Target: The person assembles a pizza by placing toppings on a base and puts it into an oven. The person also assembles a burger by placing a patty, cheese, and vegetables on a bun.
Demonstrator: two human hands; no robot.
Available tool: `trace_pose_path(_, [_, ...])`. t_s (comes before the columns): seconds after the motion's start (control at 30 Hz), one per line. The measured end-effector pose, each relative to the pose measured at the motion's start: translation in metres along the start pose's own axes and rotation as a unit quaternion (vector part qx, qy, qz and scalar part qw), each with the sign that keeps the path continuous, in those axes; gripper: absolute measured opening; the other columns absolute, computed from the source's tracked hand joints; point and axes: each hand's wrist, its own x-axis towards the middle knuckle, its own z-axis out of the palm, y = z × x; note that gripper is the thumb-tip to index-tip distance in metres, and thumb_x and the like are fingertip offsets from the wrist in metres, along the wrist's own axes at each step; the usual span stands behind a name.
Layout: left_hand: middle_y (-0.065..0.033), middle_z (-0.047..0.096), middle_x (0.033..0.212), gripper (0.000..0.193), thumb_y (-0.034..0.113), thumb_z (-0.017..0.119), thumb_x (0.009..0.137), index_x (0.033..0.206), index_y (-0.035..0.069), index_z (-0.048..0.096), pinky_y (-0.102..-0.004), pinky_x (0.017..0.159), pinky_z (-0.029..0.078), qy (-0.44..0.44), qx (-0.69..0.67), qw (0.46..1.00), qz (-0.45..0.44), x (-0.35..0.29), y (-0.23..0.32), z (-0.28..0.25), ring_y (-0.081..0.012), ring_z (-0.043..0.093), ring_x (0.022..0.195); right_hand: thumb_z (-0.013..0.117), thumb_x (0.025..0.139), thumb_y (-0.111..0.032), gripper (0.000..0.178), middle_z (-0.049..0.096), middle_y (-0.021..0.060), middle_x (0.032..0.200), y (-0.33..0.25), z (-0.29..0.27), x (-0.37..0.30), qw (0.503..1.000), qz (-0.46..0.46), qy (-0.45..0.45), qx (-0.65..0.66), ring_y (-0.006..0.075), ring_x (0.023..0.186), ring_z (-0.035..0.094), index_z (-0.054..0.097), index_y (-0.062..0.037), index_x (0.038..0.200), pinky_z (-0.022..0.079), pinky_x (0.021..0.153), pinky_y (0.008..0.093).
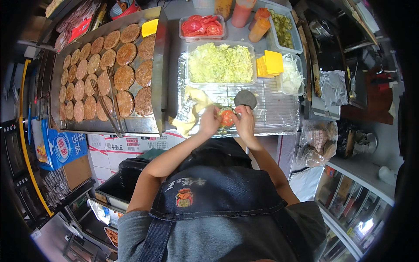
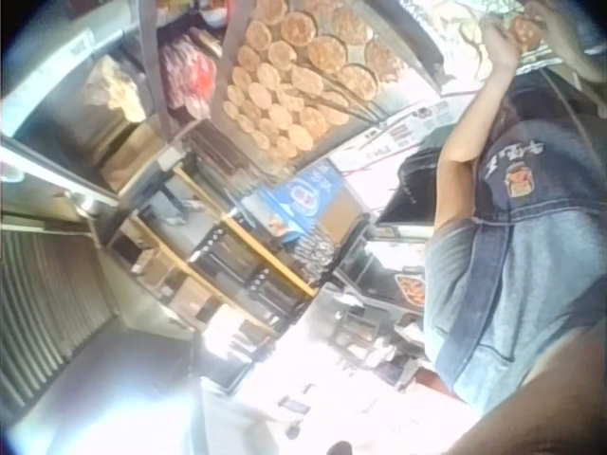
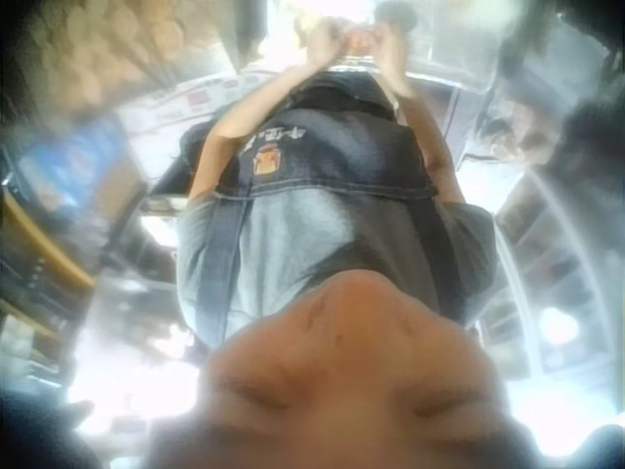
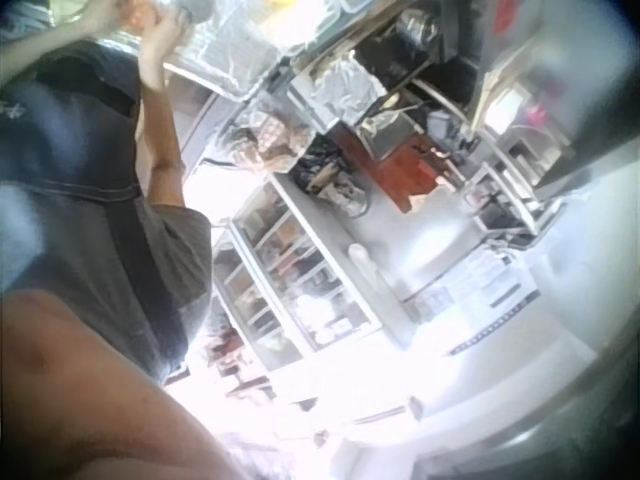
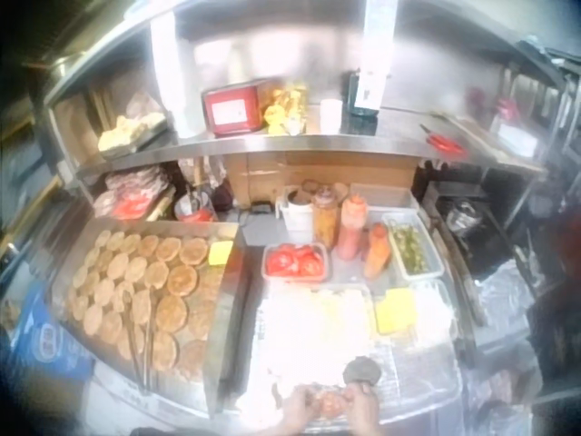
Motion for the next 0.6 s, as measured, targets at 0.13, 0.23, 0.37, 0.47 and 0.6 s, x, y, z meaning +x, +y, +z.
trace_pose_path(0.13, [-0.0145,0.056,0.078,0.016,0.010,0.063,0.077,0.089,0.005,0.054,-0.0408,0.066,0.045,-0.003,0.031,0.999,0.021,-0.001,0.002,0.001,-0.0315,0.058,0.072,0.068,0.073,-0.008,0.010,0.055,0.0063,0.083,0.005,-0.003,-0.003,0.995,-0.095,-0.001,-0.033,0.0266,0.084,0.053,0.063,-0.0079,0.081,0.042,0.071,0.0371])
trace_pose_path(0.23, [-0.0154,0.054,0.085,0.013,0.008,0.063,0.077,0.088,0.005,0.056,-0.0355,0.062,0.047,0.010,0.057,0.997,0.044,-0.002,0.002,-0.001,-0.0252,0.059,0.067,0.069,0.071,-0.005,0.012,0.056,0.0064,0.080,0.006,-0.006,0.002,0.990,-0.135,-0.006,-0.029,0.0265,0.083,0.052,0.064,-0.0074,0.081,0.042,0.070,0.0363])
trace_pose_path(0.37, [-0.0160,0.052,0.095,0.018,0.011,0.063,0.080,0.095,0.004,0.056,-0.0377,0.067,0.047,-0.015,0.056,0.996,0.066,-0.012,0.024,-0.025,-0.0305,0.058,0.079,0.067,0.074,-0.005,0.011,0.059,0.0074,0.079,0.000,-0.029,0.029,0.986,-0.166,0.014,0.000,0.0270,0.080,0.053,0.066,-0.0060,0.085,0.043,0.071,0.0359])
trace_pose_path(0.47, [-0.0140,0.049,0.103,0.020,0.012,0.062,0.081,0.098,0.006,0.056,-0.0392,0.075,0.047,-0.052,0.118,0.959,0.252,-0.024,0.069,-0.083,-0.0336,0.053,0.095,0.064,0.076,-0.005,0.010,0.060,0.0081,0.079,-0.004,-0.047,0.056,0.991,-0.121,0.021,0.046,0.0272,0.078,0.055,0.065,-0.0062,0.086,0.043,0.070,0.0361])
trace_pose_path(0.6, [-0.0120,0.052,0.093,0.015,0.006,0.063,0.075,0.090,0.005,0.058,-0.0384,0.077,0.046,0.127,0.206,0.918,0.313,0.005,0.104,-0.160,-0.0301,0.054,0.091,0.063,0.076,-0.004,0.011,0.059,0.0093,0.084,-0.033,-0.060,0.079,0.982,-0.183,0.043,0.023,0.0285,0.082,0.053,0.064,-0.0048,0.087,0.042,0.073,0.0374])
